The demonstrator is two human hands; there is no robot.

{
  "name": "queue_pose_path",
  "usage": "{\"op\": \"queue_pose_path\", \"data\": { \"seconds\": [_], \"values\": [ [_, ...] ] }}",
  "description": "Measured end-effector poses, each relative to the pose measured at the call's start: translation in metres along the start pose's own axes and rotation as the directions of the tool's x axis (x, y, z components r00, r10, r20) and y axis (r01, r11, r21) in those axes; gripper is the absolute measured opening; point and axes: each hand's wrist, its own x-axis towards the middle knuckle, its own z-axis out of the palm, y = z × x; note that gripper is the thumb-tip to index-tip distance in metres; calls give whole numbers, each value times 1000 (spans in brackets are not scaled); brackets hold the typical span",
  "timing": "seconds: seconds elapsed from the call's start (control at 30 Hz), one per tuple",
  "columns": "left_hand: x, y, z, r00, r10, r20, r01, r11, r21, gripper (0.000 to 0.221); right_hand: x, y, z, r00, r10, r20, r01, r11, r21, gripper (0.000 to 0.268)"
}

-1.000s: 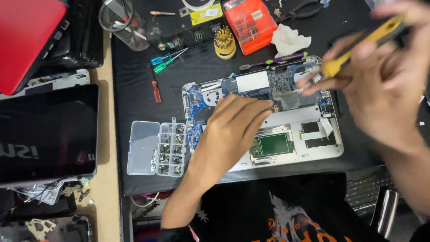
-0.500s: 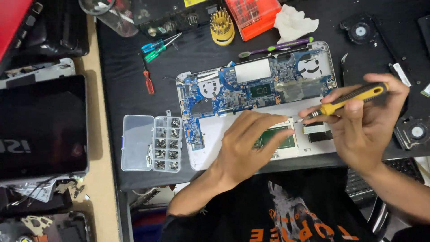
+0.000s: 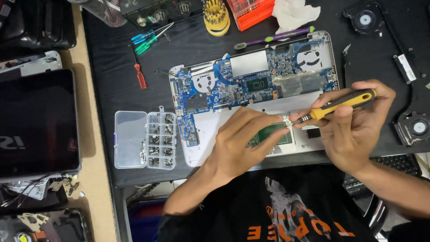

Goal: Securing a laptop motherboard into its chassis by fastening screws with a screwdriver and aligning internal components.

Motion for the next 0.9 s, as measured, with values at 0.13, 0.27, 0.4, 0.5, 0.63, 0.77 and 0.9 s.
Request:
{"op": "queue_pose_path", "data": {
  "seconds": [0.13,0.27,0.4,0.5,0.63,0.77,0.9],
  "values": [
    [-2,0,1,1000,-9,1,9,1000,3,28,0,-2,3,1000,-2,-5,2,1000,-16,29],
    [-3,-2,4,1000,5,-1,-5,1000,-18,28,0,-1,5,1000,-7,3,7,1000,12,31],
    [-2,-2,4,999,33,-2,-33,999,-23,30,-1,13,-8,997,-82,-9,83,995,49,28],
    [-1,-2,-1,997,-57,55,55,998,37,31,12,-9,-12,983,-155,-93,140,977,-158,27],
    [3,-9,-10,942,-150,300,83,971,226,33,14,-14,-66,967,-49,-250,-1,981,-193,41],
    [19,-21,-14,824,-130,551,-82,935,344,36,26,-38,-63,987,-132,-92,84,911,-404,26],
    [37,-32,-4,783,-60,619,-257,876,409,36,29,-40,-64,963,-269,5,205,721,-662,32]
  ]
}}
